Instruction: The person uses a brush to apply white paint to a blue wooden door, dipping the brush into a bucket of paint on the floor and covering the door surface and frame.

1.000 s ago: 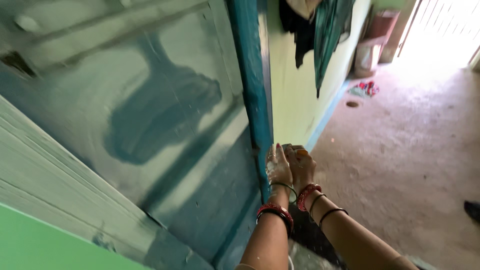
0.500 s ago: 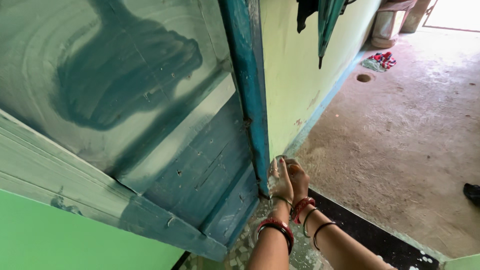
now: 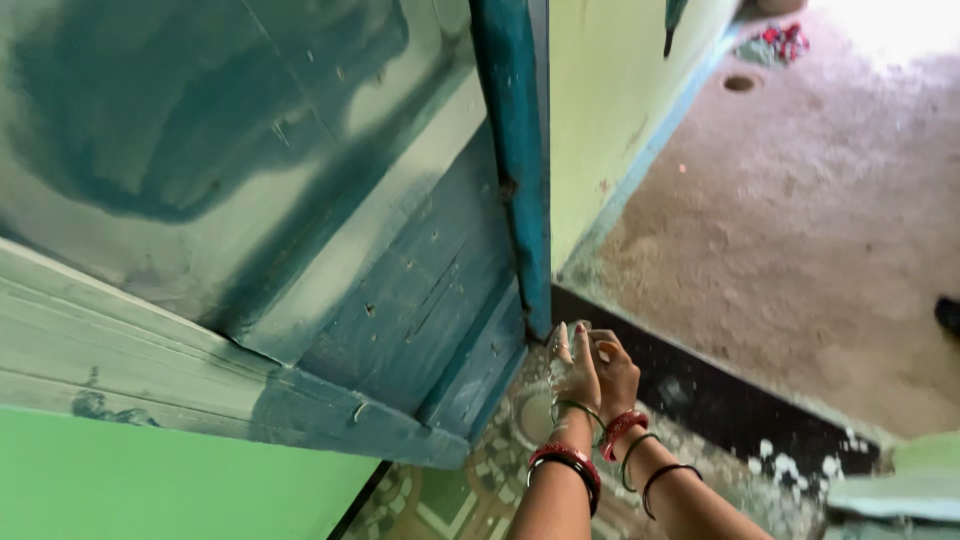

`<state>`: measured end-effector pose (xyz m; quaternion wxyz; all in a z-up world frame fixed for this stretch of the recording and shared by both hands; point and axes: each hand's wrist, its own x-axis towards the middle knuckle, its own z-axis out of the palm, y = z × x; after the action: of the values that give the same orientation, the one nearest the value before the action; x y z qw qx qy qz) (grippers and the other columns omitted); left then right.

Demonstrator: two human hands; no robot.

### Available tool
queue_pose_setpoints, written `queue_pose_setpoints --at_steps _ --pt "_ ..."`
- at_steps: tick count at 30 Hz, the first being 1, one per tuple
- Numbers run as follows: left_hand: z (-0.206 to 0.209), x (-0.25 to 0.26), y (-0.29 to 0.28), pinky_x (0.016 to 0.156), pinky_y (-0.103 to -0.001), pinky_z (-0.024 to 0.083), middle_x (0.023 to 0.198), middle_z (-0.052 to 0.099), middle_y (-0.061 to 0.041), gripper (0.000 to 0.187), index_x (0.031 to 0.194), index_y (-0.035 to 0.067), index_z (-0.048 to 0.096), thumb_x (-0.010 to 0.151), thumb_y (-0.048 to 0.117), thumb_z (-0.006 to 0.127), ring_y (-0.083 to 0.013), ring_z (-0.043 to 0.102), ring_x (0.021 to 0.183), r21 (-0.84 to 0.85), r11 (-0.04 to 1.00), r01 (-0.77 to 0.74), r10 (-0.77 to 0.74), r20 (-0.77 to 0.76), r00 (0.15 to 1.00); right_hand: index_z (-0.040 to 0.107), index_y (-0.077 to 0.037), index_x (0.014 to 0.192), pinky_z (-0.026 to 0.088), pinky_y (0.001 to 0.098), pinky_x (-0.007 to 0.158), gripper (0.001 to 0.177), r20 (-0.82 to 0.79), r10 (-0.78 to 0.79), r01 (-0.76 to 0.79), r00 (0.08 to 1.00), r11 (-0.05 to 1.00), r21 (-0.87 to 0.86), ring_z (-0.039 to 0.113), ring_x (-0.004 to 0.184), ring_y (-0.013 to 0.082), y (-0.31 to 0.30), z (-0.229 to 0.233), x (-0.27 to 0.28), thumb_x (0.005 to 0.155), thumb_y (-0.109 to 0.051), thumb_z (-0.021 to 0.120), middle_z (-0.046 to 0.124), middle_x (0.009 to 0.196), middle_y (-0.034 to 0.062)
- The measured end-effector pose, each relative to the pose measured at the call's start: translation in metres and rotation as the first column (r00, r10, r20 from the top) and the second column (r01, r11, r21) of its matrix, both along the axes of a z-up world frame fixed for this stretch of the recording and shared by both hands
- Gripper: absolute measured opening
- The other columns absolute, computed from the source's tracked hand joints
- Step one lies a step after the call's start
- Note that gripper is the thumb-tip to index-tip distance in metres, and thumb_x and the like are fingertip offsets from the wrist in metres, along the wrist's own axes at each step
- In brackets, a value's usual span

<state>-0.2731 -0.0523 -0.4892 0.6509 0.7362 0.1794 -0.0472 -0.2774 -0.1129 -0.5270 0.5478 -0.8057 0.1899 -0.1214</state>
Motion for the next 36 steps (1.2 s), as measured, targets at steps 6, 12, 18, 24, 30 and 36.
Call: queue_pose_setpoints --at_steps 6,12,18,24,30,36 --pt "-0.036 -0.018 0.032 0.112 -0.044 0.041 0.156 0.046 -0.014 0.086 0.161 0.021 0.030 0.089 0.066 0.040 -0.0352 0.048 0.141 -0.027 0.995 0.096 -0.100 -0.203 0.974 0.074 -0.020 0.114 0.058 0.0340 0.070 0.023 -0.115 -0.085 0.087 0.990 0.996 0.012 0.077 0.090 0.0200 0.027 -0.028 -0.024 0.097 -0.034 0.068 0.079 0.107 0.0088" --pt "-0.097 -0.034 0.051 0.115 -0.045 0.035 0.158 0.041 -0.018 0.090 0.161 0.015 0.032 0.089 0.068 0.043 -0.0380 0.039 0.145 0.059 0.987 0.153 -0.145 -0.112 0.983 0.073 -0.014 0.111 0.058 0.0338 0.070 0.026 -0.088 -0.113 0.118 0.990 0.991 0.061 0.076 0.087 0.0219 0.047 -0.064 -0.044 0.097 -0.035 0.066 0.079 0.104 0.0089" --pt "-0.163 -0.050 0.060 0.121 -0.047 0.026 0.161 0.036 -0.023 0.089 0.157 0.006 0.036 0.093 0.068 0.045 -0.0404 0.031 0.150 0.130 0.978 0.161 -0.155 -0.057 0.986 0.074 -0.013 0.110 0.058 0.0353 0.075 0.025 -0.163 -0.142 0.139 0.976 0.990 -0.025 0.076 0.090 0.0226 0.049 -0.103 -0.057 0.099 -0.034 0.066 0.079 0.104 0.0087" --pt "-0.219 -0.055 0.064 0.120 -0.048 0.028 0.159 0.037 -0.025 0.085 0.156 0.004 0.036 0.096 0.065 0.041 -0.0427 0.034 0.147 0.230 0.952 0.200 -0.183 -0.095 0.978 0.073 -0.013 0.113 0.058 0.0344 0.076 0.025 -0.249 -0.106 0.121 0.963 0.992 0.046 0.075 0.091 0.0206 0.041 -0.162 -0.054 0.099 -0.032 0.064 0.078 0.106 0.0075" --pt "-0.295 -0.048 0.056 0.118 -0.047 0.031 0.156 0.040 -0.026 0.082 0.156 0.005 0.037 0.097 0.062 0.044 -0.0425 0.038 0.144 0.245 0.941 0.235 -0.221 -0.084 0.972 0.073 -0.012 0.110 0.057 0.0321 0.075 0.021 -0.187 -0.051 0.054 0.981 0.999 0.007 0.074 0.088 0.0183 0.026 -0.228 -0.045 0.100 -0.028 0.064 0.079 0.104 0.0068" --pt "-0.384 -0.044 0.064 0.119 -0.046 0.029 0.158 0.041 -0.023 0.076 0.155 0.005 0.037 0.100 0.055 0.046 -0.0401 0.037 0.146 0.334 0.904 0.266 -0.270 -0.035 0.962 0.072 -0.012 0.111 0.054 0.0330 0.069 0.020 -0.226 -0.063 0.072 0.972 0.997 0.030 0.072 0.081 0.0189 0.029 -0.290 -0.037 0.100 -0.027 0.065 0.078 0.102 0.0090"
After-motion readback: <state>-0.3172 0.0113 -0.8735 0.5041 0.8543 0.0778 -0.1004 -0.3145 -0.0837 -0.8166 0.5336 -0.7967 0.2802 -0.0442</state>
